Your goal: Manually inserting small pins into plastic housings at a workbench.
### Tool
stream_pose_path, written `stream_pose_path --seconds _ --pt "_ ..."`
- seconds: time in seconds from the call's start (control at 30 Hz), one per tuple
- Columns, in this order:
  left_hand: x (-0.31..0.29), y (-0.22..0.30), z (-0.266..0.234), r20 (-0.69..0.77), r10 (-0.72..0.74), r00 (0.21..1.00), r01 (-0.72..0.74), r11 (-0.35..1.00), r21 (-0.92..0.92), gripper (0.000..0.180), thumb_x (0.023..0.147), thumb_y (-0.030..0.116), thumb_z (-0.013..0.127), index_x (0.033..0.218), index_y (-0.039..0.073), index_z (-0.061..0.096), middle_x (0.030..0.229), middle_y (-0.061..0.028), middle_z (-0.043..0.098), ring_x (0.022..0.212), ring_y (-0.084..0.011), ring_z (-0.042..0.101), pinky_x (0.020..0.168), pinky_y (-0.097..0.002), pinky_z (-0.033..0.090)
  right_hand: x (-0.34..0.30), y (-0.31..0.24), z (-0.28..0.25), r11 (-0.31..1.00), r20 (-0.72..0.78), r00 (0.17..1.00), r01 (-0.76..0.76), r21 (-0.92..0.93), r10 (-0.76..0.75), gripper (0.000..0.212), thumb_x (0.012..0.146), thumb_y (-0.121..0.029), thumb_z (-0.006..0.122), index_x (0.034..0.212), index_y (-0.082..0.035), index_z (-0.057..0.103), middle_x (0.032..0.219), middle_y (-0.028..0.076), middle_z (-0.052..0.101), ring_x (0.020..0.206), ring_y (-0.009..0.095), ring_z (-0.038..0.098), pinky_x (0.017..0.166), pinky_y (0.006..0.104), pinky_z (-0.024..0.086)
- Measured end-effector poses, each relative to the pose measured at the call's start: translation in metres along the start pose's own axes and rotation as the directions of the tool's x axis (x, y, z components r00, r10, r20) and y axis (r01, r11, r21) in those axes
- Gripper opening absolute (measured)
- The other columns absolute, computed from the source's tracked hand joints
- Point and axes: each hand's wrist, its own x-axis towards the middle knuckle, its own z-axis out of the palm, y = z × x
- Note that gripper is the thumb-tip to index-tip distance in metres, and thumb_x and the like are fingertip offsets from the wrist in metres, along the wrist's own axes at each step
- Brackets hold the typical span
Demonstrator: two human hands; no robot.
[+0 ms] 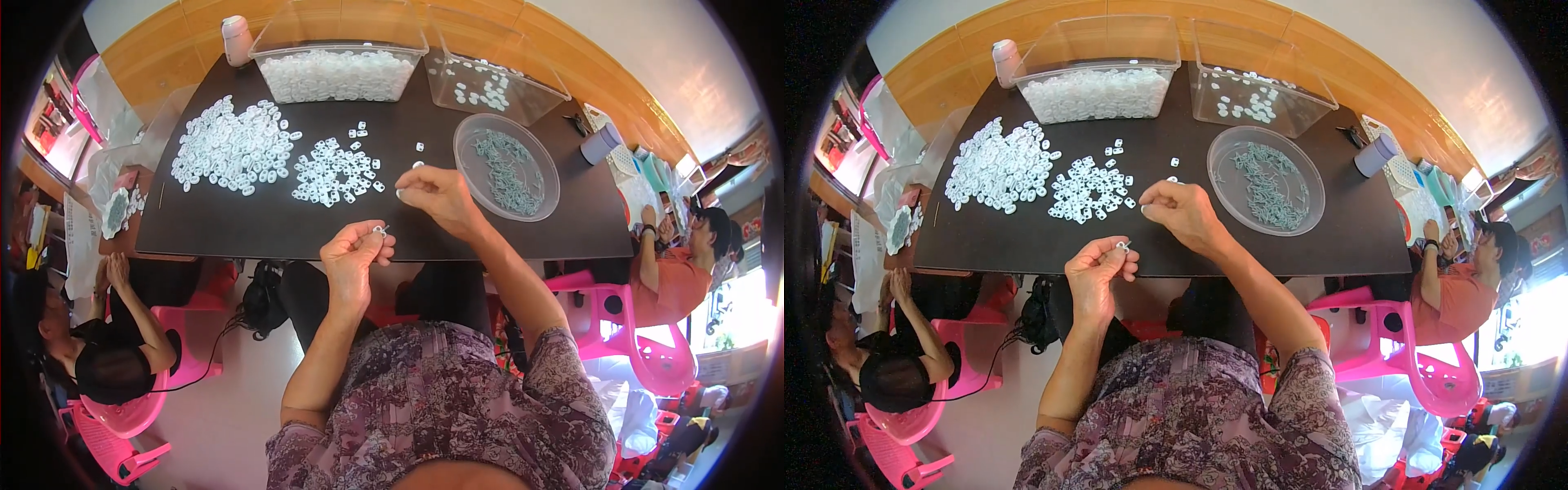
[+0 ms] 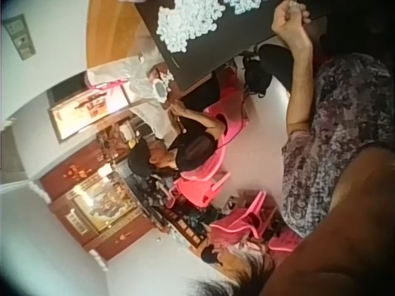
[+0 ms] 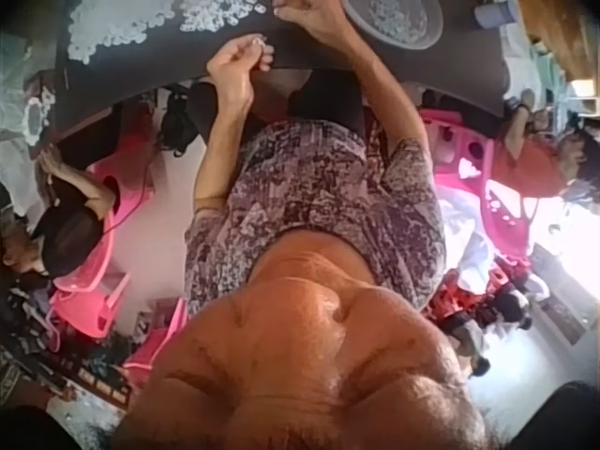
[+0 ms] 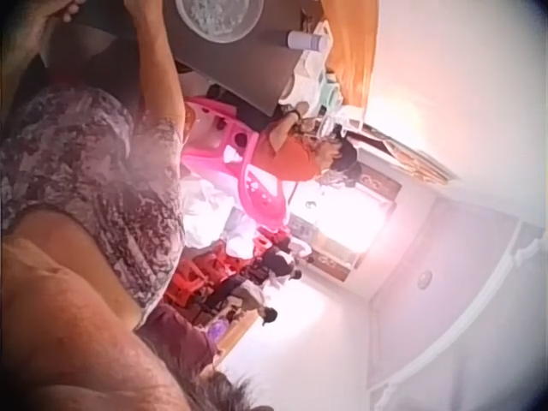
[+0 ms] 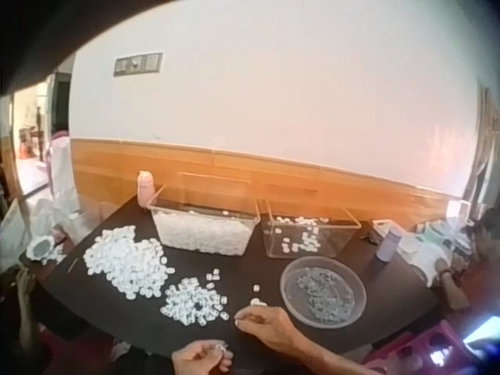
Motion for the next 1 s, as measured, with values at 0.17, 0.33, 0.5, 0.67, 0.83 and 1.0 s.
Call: stream_pose_path --seconds 0.17,0.33,0.5,0.67,0.83,1.0 --pt "-0.003 0.001 0.002 -0.007 -0.017 1.000 0.017 1.000 -0.020 0.015 0.085 0.002 0.060 0.097 -0.008 0.061 0.077 -0.0133 0.065 0.061 -0.0145 0.060 0.054 -0.0235 0.049 -0.038 -0.001 0.002 0.914 0.126 0.989 -0.121 0.388 0.077 0.014 0.083 -0.005 0.063 0.096 0.000 0.066 0.079 -0.001 0.062 0.071 0.004 0.055 0.066 0.0192 0.045" --pt "-0.006 0.001 0.011 -0.023 0.023 0.999 -0.025 0.997 -0.077 0.014 0.086 0.001 0.059 0.096 -0.008 0.061 0.077 -0.0136 0.065 0.061 -0.0152 0.060 0.054 -0.0239 0.049 -0.057 -0.008 0.017 0.773 0.130 0.983 -0.183 0.607 0.131 0.017 0.084 -0.004 0.062 0.097 0.006 0.062 0.086 0.008 0.066 0.079 0.009 0.061 0.071 0.0213 0.050" --pt "-0.008 -0.001 0.011 -0.035 0.059 0.998 -0.062 0.994 -0.095 0.013 0.086 0.001 0.059 0.096 -0.008 0.061 0.077 -0.0138 0.065 0.061 -0.0155 0.061 0.054 -0.0243 0.049 -0.064 -0.010 0.022 0.757 0.140 0.990 -0.113 0.643 0.029 0.016 0.086 -0.002 0.059 0.100 0.005 0.061 0.089 0.009 0.066 0.084 0.011 0.062 0.077 0.0250 0.051" --pt "-0.011 0.001 0.014 -0.032 0.012 0.999 -0.015 0.995 -0.094 0.013 0.086 0.001 0.059 0.096 -0.007 0.061 0.078 -0.0142 0.066 0.062 -0.0154 0.061 0.053 -0.0241 0.049 -0.066 -0.002 0.023 0.886 0.012 0.997 -0.077 0.457 0.081 0.011 0.086 -0.003 0.059 0.093 0.003 0.064 0.084 0.005 0.065 0.076 0.008 0.059 0.069 0.0214 0.049" --pt "-0.011 0.004 0.013 -0.039 0.011 0.999 -0.013 0.999 -0.052 0.013 0.086 0.001 0.060 0.096 -0.007 0.062 0.080 -0.0132 0.066 0.065 -0.0146 0.062 0.055 -0.0224 0.048 -0.062 -0.006 0.017 0.871 -0.025 0.989 -0.114 0.477 0.144 0.016 0.087 -0.008 0.059 0.099 0.000 0.067 0.077 0.001 0.063 0.068 0.004 0.052 0.060 0.0186 0.043" --pt "-0.012 0.003 0.012 -0.034 0.068 0.997 -0.066 0.996 0.055 0.013 0.084 0.004 0.064 0.094 -0.004 0.065 0.078 -0.0091 0.065 0.062 -0.0102 0.059 0.053 -0.0194 0.045 -0.061 -0.004 0.023 0.832 -0.031 0.990 -0.099 0.546 0.138 0.018 0.087 -0.008 0.059 0.101 0.000 0.066 0.078 0.001 0.063 0.067 0.005 0.052 0.060 0.0181 0.042"
